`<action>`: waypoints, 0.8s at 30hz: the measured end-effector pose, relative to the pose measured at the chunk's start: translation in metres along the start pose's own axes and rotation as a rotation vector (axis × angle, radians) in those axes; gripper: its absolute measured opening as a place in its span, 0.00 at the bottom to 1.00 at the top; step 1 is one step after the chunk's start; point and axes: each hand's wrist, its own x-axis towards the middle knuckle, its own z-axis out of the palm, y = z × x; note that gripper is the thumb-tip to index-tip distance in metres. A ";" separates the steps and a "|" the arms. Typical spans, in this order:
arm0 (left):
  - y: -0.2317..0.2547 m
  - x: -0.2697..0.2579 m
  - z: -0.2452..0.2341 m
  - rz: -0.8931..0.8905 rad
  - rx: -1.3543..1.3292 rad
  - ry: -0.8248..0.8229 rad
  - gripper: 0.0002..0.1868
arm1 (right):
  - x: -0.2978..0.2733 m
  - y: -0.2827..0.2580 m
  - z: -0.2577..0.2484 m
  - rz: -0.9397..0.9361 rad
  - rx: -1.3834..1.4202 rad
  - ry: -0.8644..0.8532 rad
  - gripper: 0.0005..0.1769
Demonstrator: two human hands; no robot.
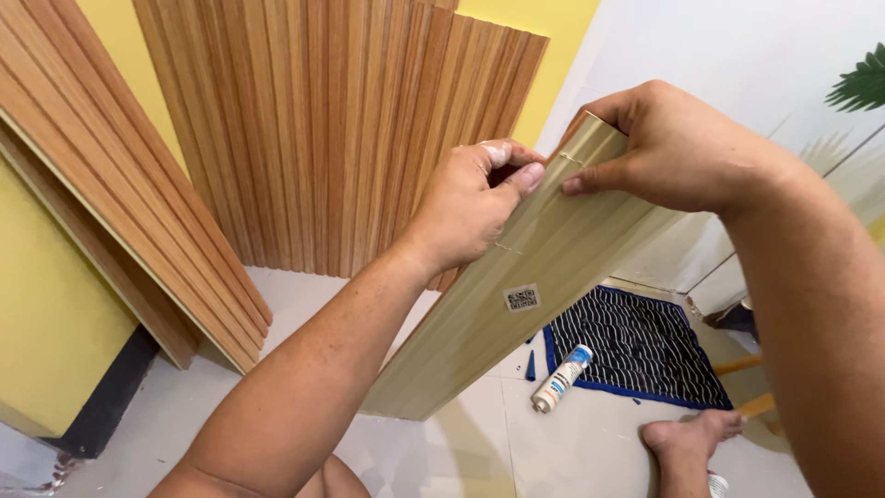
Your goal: The person cuts a rectangular opening in a wood-look wall panel using a utility knife, then removes the cutout piece. They apply adhesive to the back of the panel and mount it onto a yellow wall, aligning it with existing panels and a light switch.
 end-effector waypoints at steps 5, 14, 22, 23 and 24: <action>0.002 0.000 -0.004 0.031 0.045 0.000 0.11 | 0.002 -0.001 0.002 0.037 -0.005 -0.010 0.14; -0.009 0.016 -0.010 0.070 -0.043 0.011 0.10 | 0.005 -0.001 -0.001 0.032 0.017 0.010 0.20; -0.031 0.021 0.003 -0.119 -0.665 0.011 0.10 | 0.011 -0.004 0.009 0.024 0.097 0.027 0.21; -0.033 0.022 0.004 -0.119 -0.708 0.006 0.09 | 0.012 -0.004 0.009 0.027 0.086 0.032 0.21; -0.034 0.023 0.004 -0.119 -0.751 0.001 0.09 | 0.012 -0.004 0.010 0.030 0.074 0.037 0.21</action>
